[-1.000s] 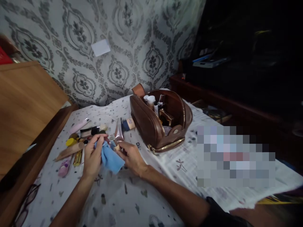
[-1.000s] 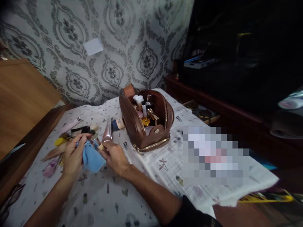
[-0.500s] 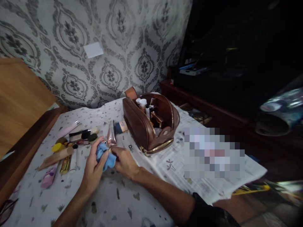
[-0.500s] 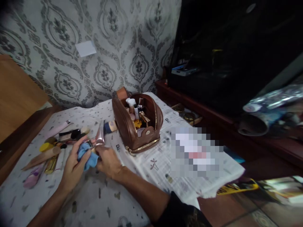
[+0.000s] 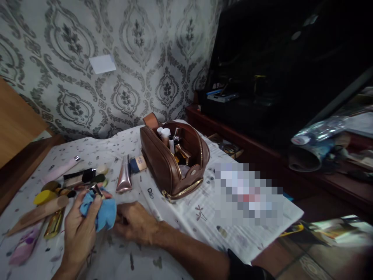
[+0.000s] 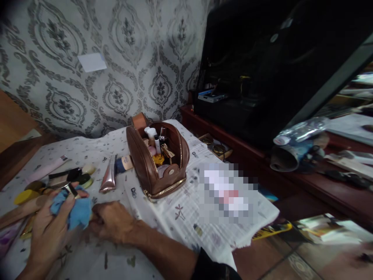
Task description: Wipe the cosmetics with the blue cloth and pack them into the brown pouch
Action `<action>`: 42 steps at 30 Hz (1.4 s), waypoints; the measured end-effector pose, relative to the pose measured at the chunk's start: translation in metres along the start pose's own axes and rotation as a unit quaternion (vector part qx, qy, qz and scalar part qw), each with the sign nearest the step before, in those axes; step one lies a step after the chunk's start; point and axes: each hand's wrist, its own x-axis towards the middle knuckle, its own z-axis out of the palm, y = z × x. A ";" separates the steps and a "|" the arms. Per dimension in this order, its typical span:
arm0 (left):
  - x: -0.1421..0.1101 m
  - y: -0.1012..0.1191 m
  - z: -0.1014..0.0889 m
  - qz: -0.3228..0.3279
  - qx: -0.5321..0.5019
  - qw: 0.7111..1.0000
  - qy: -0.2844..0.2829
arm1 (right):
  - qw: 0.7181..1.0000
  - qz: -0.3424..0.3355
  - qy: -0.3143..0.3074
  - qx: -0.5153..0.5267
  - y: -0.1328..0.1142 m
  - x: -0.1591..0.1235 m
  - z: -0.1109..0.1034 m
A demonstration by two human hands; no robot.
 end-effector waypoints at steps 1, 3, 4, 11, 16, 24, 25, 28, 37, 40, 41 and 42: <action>0.001 0.001 0.000 -0.009 -0.009 1.000 0.002 | 1.000 0.002 -0.003 0.014 0.001 0.000 0.001; 0.001 0.001 0.001 -0.016 -0.006 1.000 -0.015 | 0.999 0.000 0.011 0.046 0.002 0.001 0.003; 0.001 -0.001 0.002 -0.012 0.005 0.999 -0.032 | 0.998 -0.003 0.024 0.064 0.002 0.002 0.002; -0.006 -0.017 0.011 -0.022 0.050 0.986 -0.159 | 0.994 0.026 0.104 0.005 0.003 0.005 -0.005; -0.003 -0.018 0.009 -0.021 0.068 0.986 -0.148 | 0.977 0.107 0.032 -0.181 -0.003 0.004 -0.011; 0.004 -0.019 0.005 -0.004 0.107 0.989 -0.102 | 0.987 0.094 0.122 -0.046 -0.015 0.002 -0.020; 0.004 -0.020 0.006 -0.002 0.109 0.988 -0.109 | 0.987 0.073 0.145 -0.006 -0.013 0.002 -0.020; 0.003 -0.022 0.007 0.007 0.112 0.985 -0.133 | 0.980 0.000 0.181 0.085 -0.005 0.004 -0.018; -0.001 -0.019 0.011 0.038 0.131 0.985 -0.108 | 0.921 0.005 0.139 0.363 0.011 0.017 -0.002; 0.001 -0.021 0.013 0.049 0.142 0.981 -0.121 | 0.878 0.047 0.146 0.453 0.010 0.018 -0.002; 0.002 -0.023 0.013 0.052 0.146 0.980 -0.124 | 0.869 0.052 0.151 0.468 0.009 0.017 -0.004; 0.004 -0.024 0.013 0.053 0.148 0.979 -0.126 | 0.865 0.052 0.155 0.475 0.008 0.017 -0.006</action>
